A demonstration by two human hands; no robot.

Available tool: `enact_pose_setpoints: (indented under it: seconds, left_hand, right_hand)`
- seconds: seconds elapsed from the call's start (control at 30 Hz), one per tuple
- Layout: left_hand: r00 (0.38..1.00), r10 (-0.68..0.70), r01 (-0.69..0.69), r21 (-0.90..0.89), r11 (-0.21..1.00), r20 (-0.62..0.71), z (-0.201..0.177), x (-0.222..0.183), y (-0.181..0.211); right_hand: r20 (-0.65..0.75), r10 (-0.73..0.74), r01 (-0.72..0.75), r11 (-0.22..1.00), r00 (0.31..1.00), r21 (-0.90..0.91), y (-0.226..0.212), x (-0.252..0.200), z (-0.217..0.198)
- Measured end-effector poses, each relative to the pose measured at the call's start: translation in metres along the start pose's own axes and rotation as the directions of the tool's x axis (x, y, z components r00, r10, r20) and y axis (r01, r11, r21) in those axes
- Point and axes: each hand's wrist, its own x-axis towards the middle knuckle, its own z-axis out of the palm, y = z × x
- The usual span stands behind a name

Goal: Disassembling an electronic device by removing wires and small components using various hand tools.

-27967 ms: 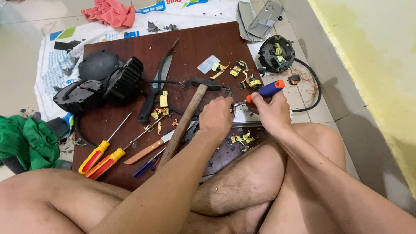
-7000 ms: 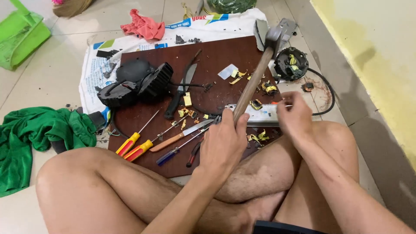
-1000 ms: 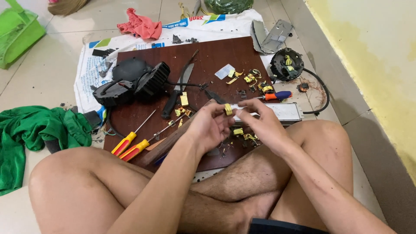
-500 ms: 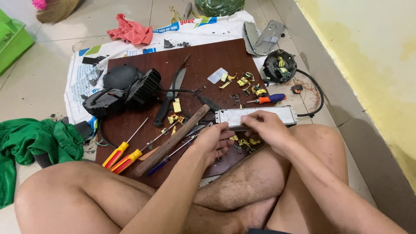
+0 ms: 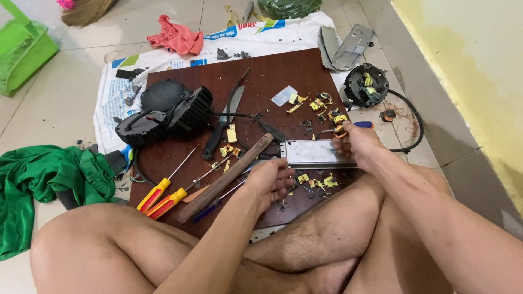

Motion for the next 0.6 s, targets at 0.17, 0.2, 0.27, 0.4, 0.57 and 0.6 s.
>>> enact_pose_setpoints:
  seconds: [0.17, 0.2, 0.27, 0.4, 0.57, 0.6]
  left_hand:
    - [1.0, 0.02, -0.02, 0.007, 1.0, 0.006, 0.003, 0.014, 0.003]
    - [1.0, 0.018, -0.018, 0.014, 1.0, 0.008, 0.005, 0.013, 0.005]
    - [1.0, 0.023, -0.023, 0.012, 1.0, 0.012, 0.006, 0.014, 0.007]
    - [0.999, 0.032, -0.032, 0.002, 0.999, 0.016, 0.016, 0.021, 0.019]
    - [0.998, 0.057, -0.058, 0.025, 0.998, 0.021, 0.033, 0.023, 0.038]
    - [0.997, 0.076, -0.077, 0.028, 0.997, 0.034, 0.036, 0.023, 0.042]
  right_hand:
    - [0.002, -0.041, 0.041, 0.998, 0.999, -0.045, -0.009, 0.008, -0.002]
    - [0.003, -0.062, 0.062, 0.996, 0.998, -0.07, -0.011, 0.007, -0.003]
    - [0.003, -0.103, 0.103, 0.992, 0.995, -0.078, -0.018, 0.001, -0.003]
    - [-0.029, -0.229, 0.221, 0.961, 0.973, -0.163, -0.031, -0.002, 0.002]
    - [-0.102, -0.301, 0.278, 0.942, 0.948, -0.189, -0.029, 0.037, -0.011]
    - [-0.147, -0.351, 0.315, 0.923, 0.925, -0.219, -0.028, 0.051, -0.015]
